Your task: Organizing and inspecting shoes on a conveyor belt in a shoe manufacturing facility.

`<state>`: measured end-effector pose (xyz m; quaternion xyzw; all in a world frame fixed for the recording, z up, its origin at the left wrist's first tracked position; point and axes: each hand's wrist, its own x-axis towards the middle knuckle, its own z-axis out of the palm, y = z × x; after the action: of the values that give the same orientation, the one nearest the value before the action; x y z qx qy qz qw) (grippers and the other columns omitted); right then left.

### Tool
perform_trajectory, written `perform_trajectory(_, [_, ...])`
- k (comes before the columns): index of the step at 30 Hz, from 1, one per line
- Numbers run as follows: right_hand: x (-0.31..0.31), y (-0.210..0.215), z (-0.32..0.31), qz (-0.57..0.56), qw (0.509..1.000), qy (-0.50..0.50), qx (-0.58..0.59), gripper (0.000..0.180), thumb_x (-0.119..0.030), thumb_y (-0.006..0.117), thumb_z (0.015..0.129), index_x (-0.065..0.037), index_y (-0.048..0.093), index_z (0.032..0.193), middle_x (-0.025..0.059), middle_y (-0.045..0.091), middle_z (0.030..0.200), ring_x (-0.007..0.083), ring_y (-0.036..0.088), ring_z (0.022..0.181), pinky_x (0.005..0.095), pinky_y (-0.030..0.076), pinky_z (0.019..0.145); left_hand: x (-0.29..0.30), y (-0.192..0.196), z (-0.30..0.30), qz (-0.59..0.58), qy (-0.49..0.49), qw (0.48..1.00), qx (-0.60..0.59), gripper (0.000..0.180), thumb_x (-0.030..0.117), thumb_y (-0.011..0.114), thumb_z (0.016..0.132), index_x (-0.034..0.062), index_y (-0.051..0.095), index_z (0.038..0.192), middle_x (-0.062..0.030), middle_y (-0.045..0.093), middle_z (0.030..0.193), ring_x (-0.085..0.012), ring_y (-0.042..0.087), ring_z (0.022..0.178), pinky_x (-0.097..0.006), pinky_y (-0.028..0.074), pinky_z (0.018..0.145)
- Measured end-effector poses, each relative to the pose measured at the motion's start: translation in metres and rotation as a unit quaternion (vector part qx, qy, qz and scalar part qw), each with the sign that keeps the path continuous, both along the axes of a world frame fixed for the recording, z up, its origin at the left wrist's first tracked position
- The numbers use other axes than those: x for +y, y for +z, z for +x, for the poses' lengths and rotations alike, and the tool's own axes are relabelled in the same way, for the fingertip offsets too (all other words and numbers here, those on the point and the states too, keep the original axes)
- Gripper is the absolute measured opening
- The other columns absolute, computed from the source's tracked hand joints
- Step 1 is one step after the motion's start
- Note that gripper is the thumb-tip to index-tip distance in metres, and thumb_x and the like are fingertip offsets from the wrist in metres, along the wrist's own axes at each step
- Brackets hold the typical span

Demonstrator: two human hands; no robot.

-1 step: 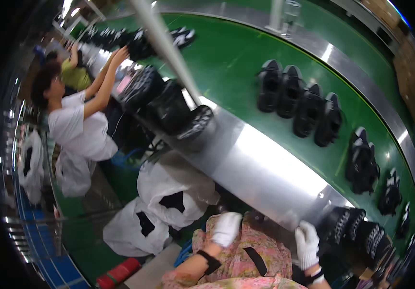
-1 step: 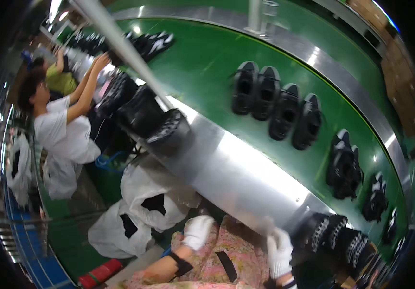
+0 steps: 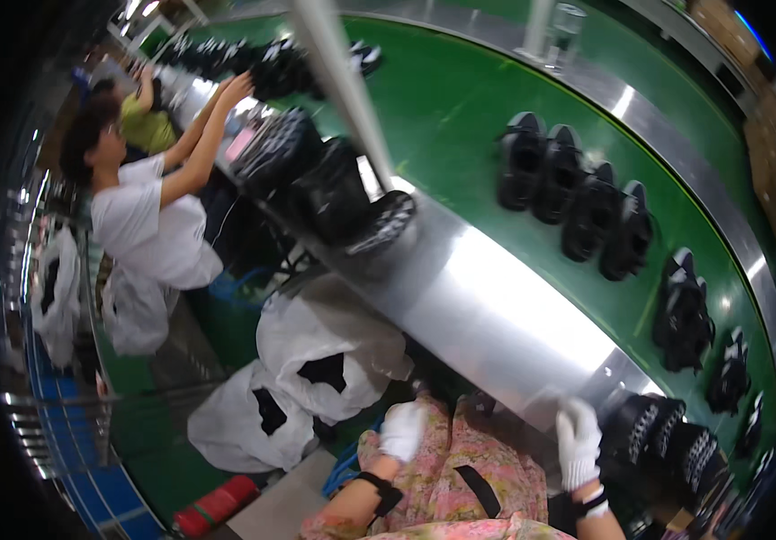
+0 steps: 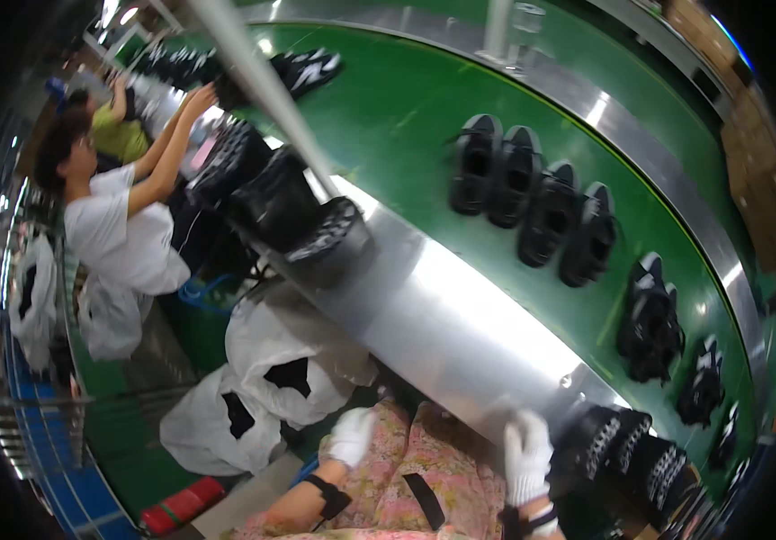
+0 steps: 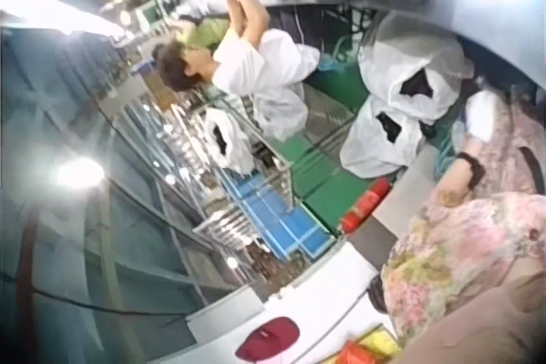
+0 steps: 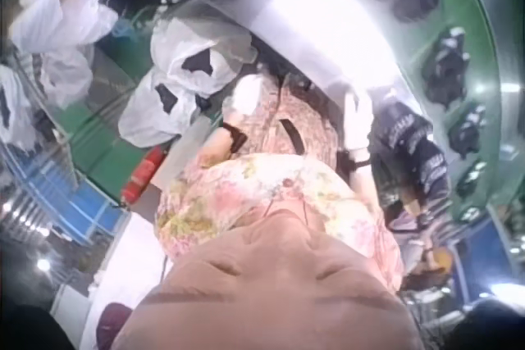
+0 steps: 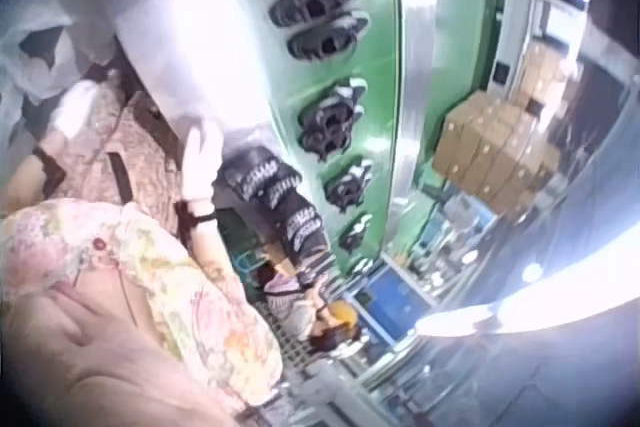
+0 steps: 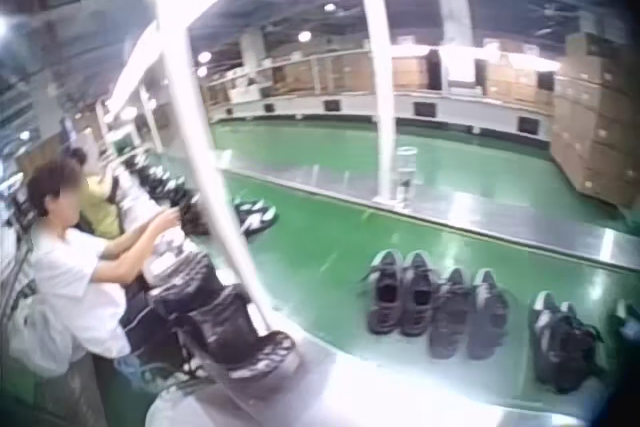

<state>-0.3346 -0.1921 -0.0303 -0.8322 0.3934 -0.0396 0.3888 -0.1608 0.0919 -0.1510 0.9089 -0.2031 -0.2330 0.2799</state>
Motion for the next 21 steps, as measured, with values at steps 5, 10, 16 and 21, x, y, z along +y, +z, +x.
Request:
perform_trajectory(5, [-0.033, -0.078, 0.140, -0.280, 0.954, 0.098, 0.045, 0.050, -0.022, 0.066, 0.094, -0.002, 0.054, 0.139, 0.0276, 0.051, 0.143, 0.0436, 0.047, 0.135, 0.0465, 0.037, 0.115, 0.211, -0.085, -0.071, 0.396, 0.174, 0.864, 0.258, 0.036, 0.033, 0.053, 0.096, 0.0083, 0.065, 0.120, -0.0186, 0.064, 0.128, -0.0389, 0.063, 0.116, -0.049, 0.050, 0.097])
perform_trajectory(10, [-0.061, -0.095, 0.187, -0.352, 0.923, 0.078, 0.136, 0.053, -0.029, 0.051, 0.103, 0.004, 0.048, 0.144, 0.0278, 0.046, 0.149, 0.0427, 0.044, 0.138, 0.0453, 0.034, 0.117, 0.246, -0.120, -0.133, 0.387, 0.148, 0.852, 0.320, 0.041, 0.026, 0.052, 0.096, 0.0143, 0.059, 0.135, -0.0165, 0.045, 0.151, -0.0351, 0.040, 0.141, -0.055, 0.033, 0.113])
perform_trajectory(16, [-0.071, -0.105, 0.174, -0.344, 0.930, 0.094, 0.093, 0.050, -0.028, 0.044, 0.108, 0.007, 0.048, 0.143, 0.0239, 0.050, 0.148, 0.0360, 0.046, 0.138, 0.0401, 0.032, 0.118, 0.219, -0.136, -0.112, 0.454, -0.052, 0.821, 0.342, 0.045, 0.025, 0.050, 0.099, 0.0189, 0.057, 0.143, -0.0107, 0.039, 0.160, -0.0358, 0.031, 0.149, -0.064, 0.013, 0.119])
perform_trajectory(21, [-0.087, -0.108, 0.168, -0.318, 0.941, 0.067, 0.098, 0.047, -0.023, 0.043, 0.108, 0.007, 0.047, 0.145, 0.0241, 0.049, 0.149, 0.0348, 0.047, 0.137, 0.0387, 0.033, 0.118, 0.202, -0.161, -0.068, 0.203, 0.091, 0.818, 0.531, 0.047, 0.033, 0.055, 0.095, 0.0121, 0.061, 0.136, -0.0143, 0.053, 0.147, -0.0361, 0.044, 0.140, -0.053, 0.031, 0.118])
